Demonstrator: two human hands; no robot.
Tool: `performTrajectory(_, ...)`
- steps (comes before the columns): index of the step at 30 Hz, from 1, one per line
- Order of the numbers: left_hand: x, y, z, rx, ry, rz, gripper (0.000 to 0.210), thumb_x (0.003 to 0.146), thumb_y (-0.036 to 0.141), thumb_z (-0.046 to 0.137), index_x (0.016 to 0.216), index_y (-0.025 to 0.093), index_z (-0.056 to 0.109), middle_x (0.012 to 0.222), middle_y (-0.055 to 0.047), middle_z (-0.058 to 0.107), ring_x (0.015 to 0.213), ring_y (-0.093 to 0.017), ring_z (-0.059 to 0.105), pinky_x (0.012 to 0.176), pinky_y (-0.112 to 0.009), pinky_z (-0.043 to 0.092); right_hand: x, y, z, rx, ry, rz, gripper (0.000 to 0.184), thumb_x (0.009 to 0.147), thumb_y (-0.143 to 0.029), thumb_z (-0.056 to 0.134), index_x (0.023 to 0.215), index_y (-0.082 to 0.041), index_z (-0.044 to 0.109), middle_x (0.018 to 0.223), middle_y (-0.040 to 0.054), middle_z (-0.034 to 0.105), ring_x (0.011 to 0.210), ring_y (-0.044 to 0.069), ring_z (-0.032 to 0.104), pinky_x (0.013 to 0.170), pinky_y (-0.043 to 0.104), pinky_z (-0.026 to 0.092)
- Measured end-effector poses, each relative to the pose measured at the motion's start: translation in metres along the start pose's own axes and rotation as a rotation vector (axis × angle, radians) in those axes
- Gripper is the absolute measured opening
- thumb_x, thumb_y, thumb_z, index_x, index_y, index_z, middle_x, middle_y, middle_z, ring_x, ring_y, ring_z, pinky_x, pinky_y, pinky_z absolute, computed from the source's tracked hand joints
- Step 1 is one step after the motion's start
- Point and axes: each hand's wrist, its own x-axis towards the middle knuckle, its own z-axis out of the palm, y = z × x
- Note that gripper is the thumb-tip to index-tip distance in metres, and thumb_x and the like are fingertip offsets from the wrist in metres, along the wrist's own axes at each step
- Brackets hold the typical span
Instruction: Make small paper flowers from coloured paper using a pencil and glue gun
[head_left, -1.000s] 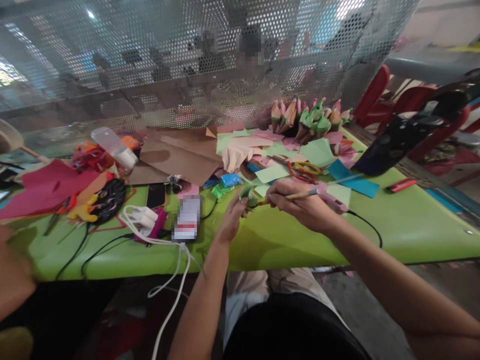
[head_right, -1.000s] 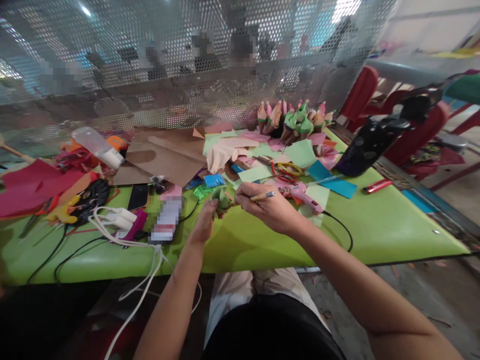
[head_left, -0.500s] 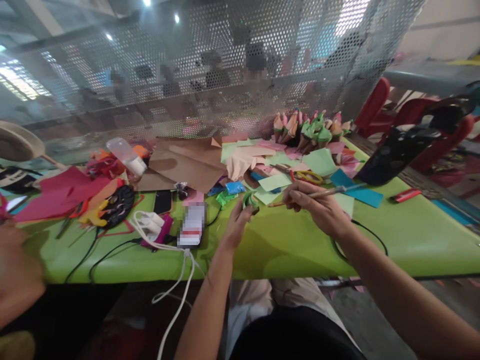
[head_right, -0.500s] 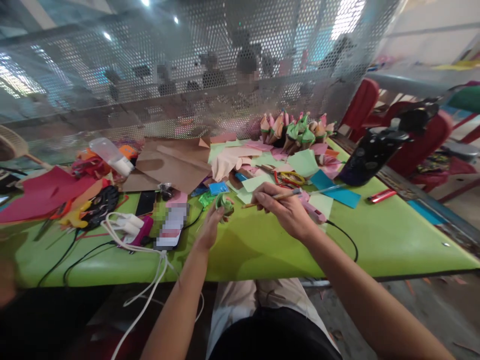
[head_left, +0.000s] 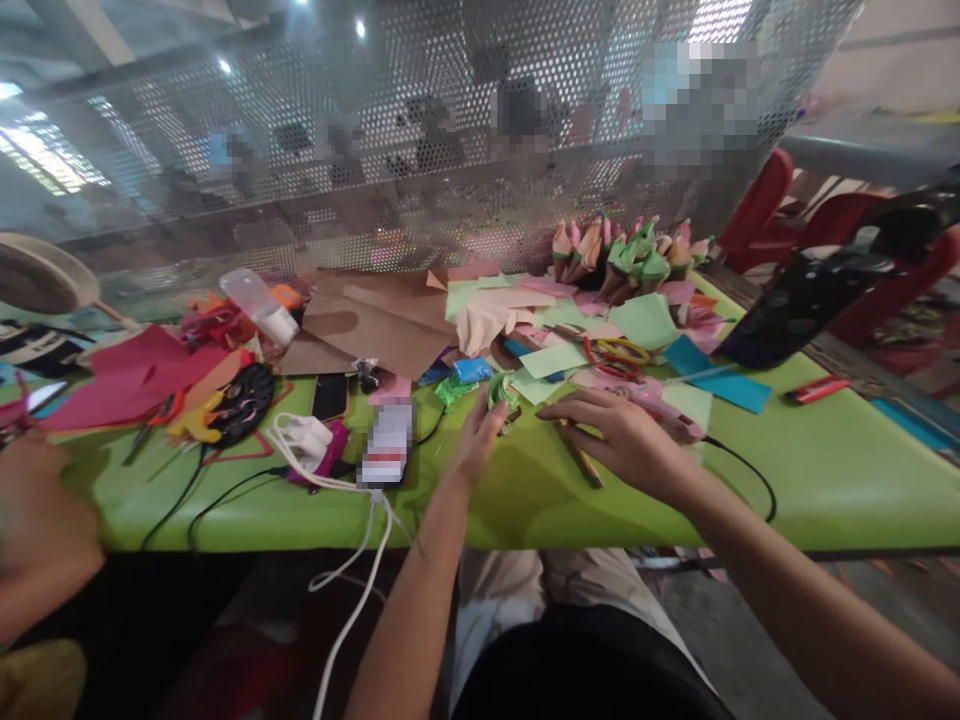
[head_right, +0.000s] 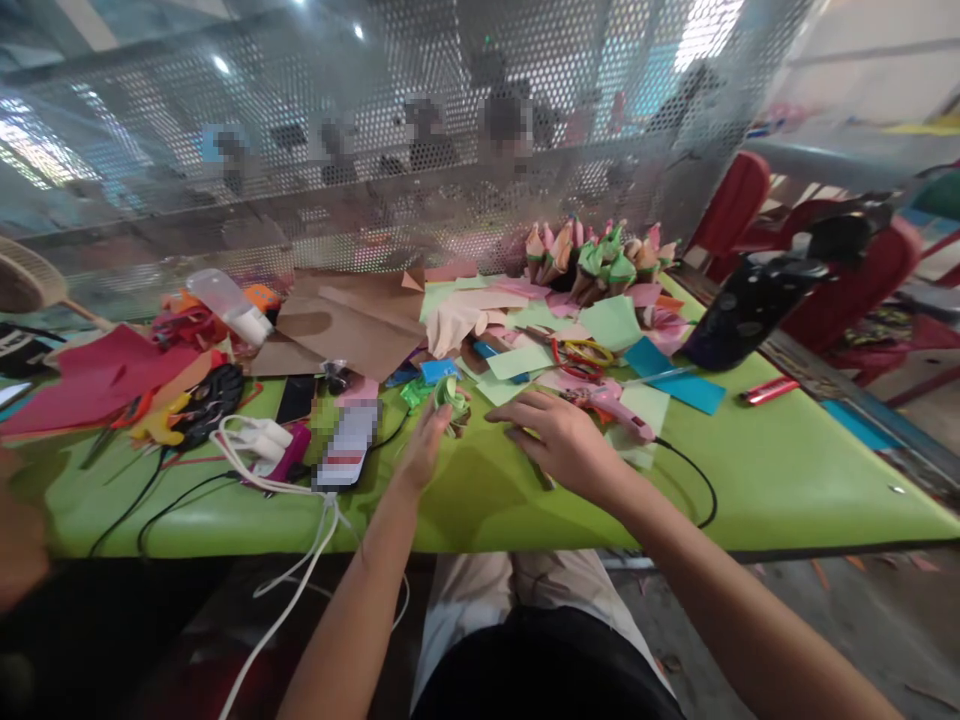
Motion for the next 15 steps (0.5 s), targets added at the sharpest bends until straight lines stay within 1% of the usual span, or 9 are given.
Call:
performTrajectory(2, 0.001, -0.001, 0.001, 0.02, 0.001, 0.001, 0.039, 0.096, 0.051, 0.058, 0.119, 0.021, 0.066, 0.1, -0.005, 0.068, 0.091, -0.019, 0.059, 0.082, -0.03, 0.05, 0.01, -0.015, 0.003, 0.089, 0.027, -0.005, 0.022, 0.102, -0.022, 0.059, 0.112, -0.024, 0.078, 0.101, 0.0092, 0.076, 0.093, 0.023, 0.072, 0.08, 0.033, 0.055)
performTrajectory(5, 0.002, -0.002, 0.002, 0.04, 0.024, 0.033, 0.039, 0.093, 0.054, 0.06, 0.113, 0.021, 0.065, 0.099, -0.004, 0.066, 0.09, -0.018, 0.056, 0.082, -0.029, 0.049, 0.022, -0.029, 0.015, 0.048, 0.088, 0.019, 0.015, 0.099, -0.024, 0.064, 0.101, -0.023, 0.078, 0.088, 0.0071, 0.073, 0.083, 0.022, 0.069, 0.074, 0.031, 0.051)
performTrajectory(7, 0.003, -0.003, 0.003, 0.042, 0.023, 0.044, 0.041, 0.091, 0.057, 0.062, 0.11, 0.021, 0.063, 0.098, -0.003, 0.064, 0.09, -0.018, 0.054, 0.081, -0.028, 0.049, 0.027, -0.032, 0.022, -0.023, 0.12, 0.024, 0.016, 0.099, -0.022, 0.063, 0.095, -0.023, 0.078, 0.086, 0.007, 0.072, 0.081, 0.021, 0.067, 0.073, 0.031, 0.049)
performTrajectory(9, 0.004, -0.005, 0.003, 0.036, -0.009, 0.044, 0.042, 0.091, 0.06, 0.061, 0.108, 0.021, 0.062, 0.093, -0.002, 0.061, 0.084, -0.017, 0.052, 0.077, -0.027, 0.048, 0.029, -0.032, 0.026, -0.096, 0.144, 0.022, 0.021, 0.101, -0.021, 0.059, 0.091, -0.023, 0.077, 0.084, 0.0073, 0.071, 0.081, 0.022, 0.066, 0.074, 0.031, 0.048)
performTrajectory(11, 0.005, -0.007, 0.003, 0.027, -0.03, 0.044, 0.043, 0.092, 0.062, 0.06, 0.108, 0.021, 0.061, 0.09, -0.001, 0.059, 0.079, -0.015, 0.051, 0.073, -0.027, 0.048, 0.031, -0.032, 0.028, -0.159, 0.158, 0.016, 0.024, 0.102, -0.02, 0.056, 0.09, -0.023, 0.077, 0.083, 0.0075, 0.071, 0.081, 0.022, 0.065, 0.074, 0.032, 0.047)
performTrajectory(15, 0.005, -0.013, 0.005, 0.036, -0.035, 0.048, 0.042, 0.095, 0.061, 0.059, 0.109, 0.021, 0.062, 0.091, -0.001, 0.061, 0.078, -0.015, 0.053, 0.072, -0.027, 0.048, 0.028, -0.032, 0.029, -0.237, 0.177, -0.011, 0.027, 0.102, -0.018, 0.052, 0.091, -0.022, 0.076, 0.086, 0.009, 0.072, 0.081, 0.023, 0.064, 0.074, 0.035, 0.046)
